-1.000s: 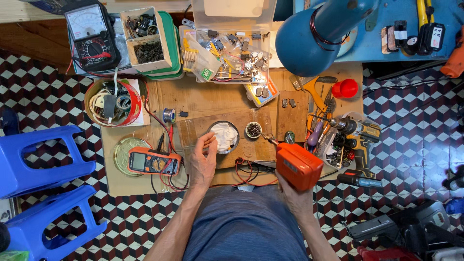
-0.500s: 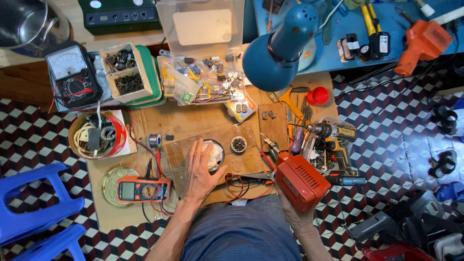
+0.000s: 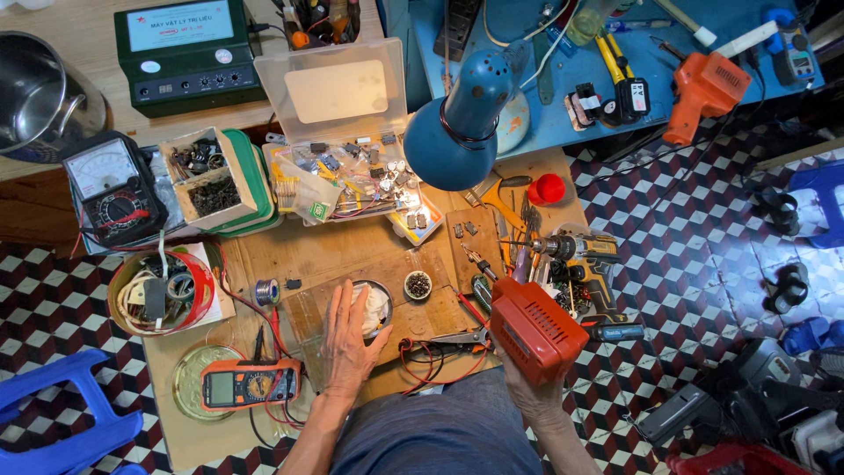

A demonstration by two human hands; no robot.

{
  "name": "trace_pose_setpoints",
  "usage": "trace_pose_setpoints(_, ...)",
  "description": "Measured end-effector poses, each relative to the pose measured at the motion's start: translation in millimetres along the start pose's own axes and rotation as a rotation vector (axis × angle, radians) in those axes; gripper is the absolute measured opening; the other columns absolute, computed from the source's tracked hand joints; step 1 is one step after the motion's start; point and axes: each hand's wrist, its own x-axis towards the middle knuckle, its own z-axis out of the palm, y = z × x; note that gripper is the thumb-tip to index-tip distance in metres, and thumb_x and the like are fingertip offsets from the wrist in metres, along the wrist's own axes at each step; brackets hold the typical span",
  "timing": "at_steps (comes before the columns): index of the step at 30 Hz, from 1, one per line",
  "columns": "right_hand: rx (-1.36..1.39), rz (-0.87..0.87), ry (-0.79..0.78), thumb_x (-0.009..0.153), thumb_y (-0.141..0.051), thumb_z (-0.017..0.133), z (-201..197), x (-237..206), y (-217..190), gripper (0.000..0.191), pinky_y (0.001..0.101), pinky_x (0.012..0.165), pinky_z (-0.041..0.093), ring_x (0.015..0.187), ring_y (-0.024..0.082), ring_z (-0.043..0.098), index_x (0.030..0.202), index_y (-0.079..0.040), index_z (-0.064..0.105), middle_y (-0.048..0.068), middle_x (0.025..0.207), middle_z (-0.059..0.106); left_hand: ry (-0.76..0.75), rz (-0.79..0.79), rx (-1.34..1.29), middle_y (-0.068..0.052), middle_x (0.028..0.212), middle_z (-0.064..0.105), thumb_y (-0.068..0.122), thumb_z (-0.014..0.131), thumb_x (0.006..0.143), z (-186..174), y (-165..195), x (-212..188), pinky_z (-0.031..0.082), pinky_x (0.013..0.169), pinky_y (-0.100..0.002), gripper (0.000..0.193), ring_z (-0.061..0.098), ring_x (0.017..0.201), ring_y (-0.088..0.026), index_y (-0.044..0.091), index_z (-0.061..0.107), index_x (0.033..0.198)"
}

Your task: The person uses an orange heat gun to apply heat to small components and a small container of parts on a cluttered workbench. They repeatedly aim the heat gun at the items, pause, and reposition the tool while handling the components with their other hand.

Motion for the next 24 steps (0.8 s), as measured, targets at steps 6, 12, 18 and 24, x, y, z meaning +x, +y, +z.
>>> trace_pose_setpoints(6, 0.096, 0.036, -0.016, 0.090, -0.019, 0.068, -27.4, 15.3, 4.4, 0.049, 0.0574, 0.116, 0.028, 0.126, 0.024, 0.051, 0.135, -0.038, 0.063, 0.003, 0.133, 0.057, 0.032, -0.011, -0.032, -0.017, 0.159, 0.038, 0.026, 0.083, 0.075, -2.3, 4.6, -1.7, 0.035, 0.116, -0.045, 0.077, 0.035, 0.147, -0.037, 0.008, 0.052, 0.143)
trace_pose_setpoints(12, -0.028, 0.123, 0.008, 0.078, -0.016, 0.073, -69.7, 18.1, 6.8, 0.051, 0.0528, 0.110, 0.038, 0.117, 0.022, 0.057, 0.127, -0.028, 0.067, 0.000, 0.124, 0.063, 0.121, 0.051, -0.040, -0.019, 0.156, 0.042, 0.026, 0.082, 0.071, 2.6, 7.6, -2.5, 0.035, 0.117, -0.051, 0.077, 0.037, 0.146, -0.038, 0.008, 0.054, 0.141)
trace_pose_setpoints(18, 1.176, 1.118, 0.132, 0.084, -0.009, 0.075, -154.8, 15.4, 63.2, 0.027, 0.0350, 0.065, 0.061, 0.071, 0.019, 0.071, 0.111, -0.005, 0.077, 0.009, 0.085, 0.074, 0.235, 0.016, 0.039, -0.023, 0.151, 0.050, 0.038, 0.085, 0.064, 25.3, -5.2, -5.9, 0.038, 0.118, -0.059, 0.080, 0.043, 0.145, -0.040, 0.008, 0.061, 0.134)
trace_pose_setpoints(24, 0.317, 0.937, 0.418, 0.085, -0.016, 0.082, -236.1, 43.4, 166.0, 0.030, 0.0318, 0.074, 0.055, 0.080, 0.016, 0.071, 0.104, 0.005, 0.073, 0.011, 0.088, 0.073, 0.580, 0.254, 0.054, -0.036, 0.128, 0.054, 0.052, 0.084, 0.046, 46.1, -6.1, 49.4, 0.042, 0.108, -0.070, 0.096, 0.049, 0.120, -0.058, -0.003, 0.063, 0.122)
